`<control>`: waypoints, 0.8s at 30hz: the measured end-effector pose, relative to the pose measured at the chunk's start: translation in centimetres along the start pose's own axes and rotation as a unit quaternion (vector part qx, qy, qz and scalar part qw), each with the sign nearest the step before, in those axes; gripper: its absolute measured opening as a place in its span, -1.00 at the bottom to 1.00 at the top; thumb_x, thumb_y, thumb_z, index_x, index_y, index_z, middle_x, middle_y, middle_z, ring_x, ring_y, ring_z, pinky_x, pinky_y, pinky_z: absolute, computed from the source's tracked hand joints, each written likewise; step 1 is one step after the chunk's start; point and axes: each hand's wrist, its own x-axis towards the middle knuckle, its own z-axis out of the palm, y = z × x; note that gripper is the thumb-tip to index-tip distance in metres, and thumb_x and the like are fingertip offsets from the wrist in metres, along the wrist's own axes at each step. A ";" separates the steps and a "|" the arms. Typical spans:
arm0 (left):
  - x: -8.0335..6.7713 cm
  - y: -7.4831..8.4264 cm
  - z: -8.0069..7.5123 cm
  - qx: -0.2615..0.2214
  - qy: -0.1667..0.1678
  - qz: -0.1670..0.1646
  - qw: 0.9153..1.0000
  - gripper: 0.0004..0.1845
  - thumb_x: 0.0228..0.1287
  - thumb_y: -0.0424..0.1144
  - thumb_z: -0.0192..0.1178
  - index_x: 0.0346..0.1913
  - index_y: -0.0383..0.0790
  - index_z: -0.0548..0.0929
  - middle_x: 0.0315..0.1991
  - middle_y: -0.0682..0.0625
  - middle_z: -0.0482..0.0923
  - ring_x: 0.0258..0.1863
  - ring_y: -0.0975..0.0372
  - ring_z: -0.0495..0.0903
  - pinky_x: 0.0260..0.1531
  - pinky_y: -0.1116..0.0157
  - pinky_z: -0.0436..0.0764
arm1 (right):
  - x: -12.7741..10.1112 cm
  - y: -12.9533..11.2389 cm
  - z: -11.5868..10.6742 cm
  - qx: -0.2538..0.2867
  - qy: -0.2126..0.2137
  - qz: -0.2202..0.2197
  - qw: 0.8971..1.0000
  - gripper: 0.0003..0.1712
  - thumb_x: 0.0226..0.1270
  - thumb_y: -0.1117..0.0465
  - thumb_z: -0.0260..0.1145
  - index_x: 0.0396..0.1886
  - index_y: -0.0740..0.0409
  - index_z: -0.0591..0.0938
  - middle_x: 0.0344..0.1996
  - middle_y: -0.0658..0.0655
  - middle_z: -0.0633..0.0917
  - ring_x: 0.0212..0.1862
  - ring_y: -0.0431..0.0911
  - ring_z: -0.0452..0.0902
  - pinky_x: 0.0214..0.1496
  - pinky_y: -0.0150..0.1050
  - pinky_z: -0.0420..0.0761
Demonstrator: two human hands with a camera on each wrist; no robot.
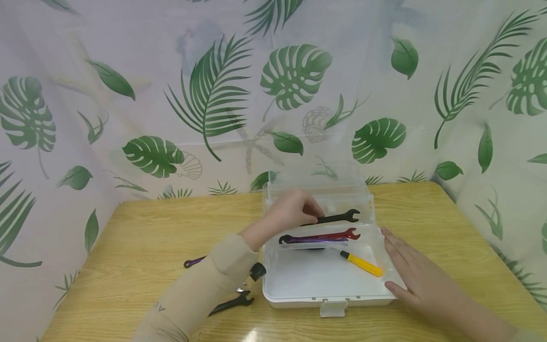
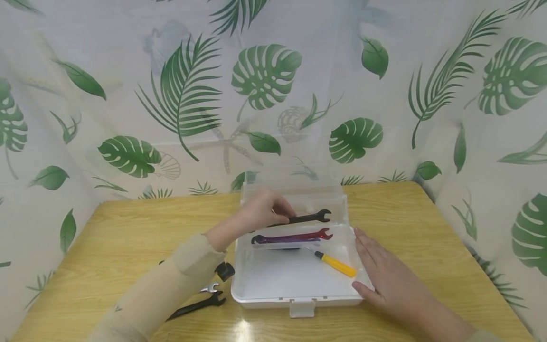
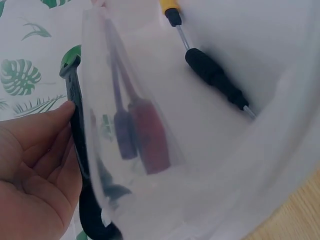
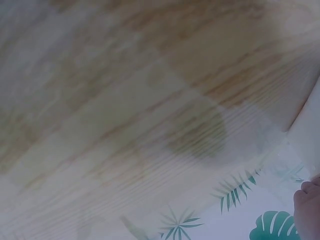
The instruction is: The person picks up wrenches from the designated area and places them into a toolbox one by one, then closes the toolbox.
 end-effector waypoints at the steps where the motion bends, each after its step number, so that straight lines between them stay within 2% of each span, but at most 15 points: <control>1: 0.0 0.0 0.1 0.006 -0.001 0.003 1.000 -0.86 0.38 -0.42 0.41 -0.07 -0.26 0.87 -0.06 -0.10 0.86 -0.05 0.14 0.83 -0.10 0.46 0.73 | 0.0 0.0 0.0 0.000 0.002 -0.002 1.000 0.05 0.48 -0.17 0.35 0.66 0.36 0.17 0.72 0.24 0.14 0.72 -0.39 -0.44 0.65 -0.58 -0.46; 8: 0.4 -0.3 0.8 0.022 -0.008 0.007 1.000 -0.85 0.37 -0.44 0.41 -0.07 -0.25 0.88 -0.06 -0.09 0.86 -0.06 0.16 0.82 -0.09 0.49 0.73 | 0.1 0.3 0.1 0.000 0.020 -0.019 1.000 0.05 0.46 -0.14 0.37 0.65 0.40 0.18 0.71 0.27 0.15 0.71 -0.38 -0.49 0.67 -0.55 -0.44; 15: 0.3 -0.6 1.0 0.015 -0.038 0.014 0.999 -0.83 0.38 -0.50 0.38 -0.07 -0.29 0.86 -0.08 -0.11 0.86 -0.06 0.15 0.82 -0.11 0.52 0.71 | 0.0 0.3 0.2 0.007 0.024 -0.021 0.999 0.05 0.46 -0.12 0.37 0.66 0.40 0.16 0.72 0.27 0.14 0.70 -0.39 -0.49 0.68 -0.55 -0.41; 24: 0.3 -1.2 1.1 0.036 -0.034 0.013 0.999 -0.83 0.43 -0.47 0.34 -0.03 -0.28 0.85 -0.06 -0.10 0.85 -0.04 0.15 0.80 -0.07 0.47 0.73 | 0.1 0.3 0.4 0.005 0.025 -0.021 0.999 0.06 0.45 -0.13 0.38 0.66 0.38 0.15 0.71 0.26 0.15 0.70 -0.41 -0.48 0.68 -0.55 -0.41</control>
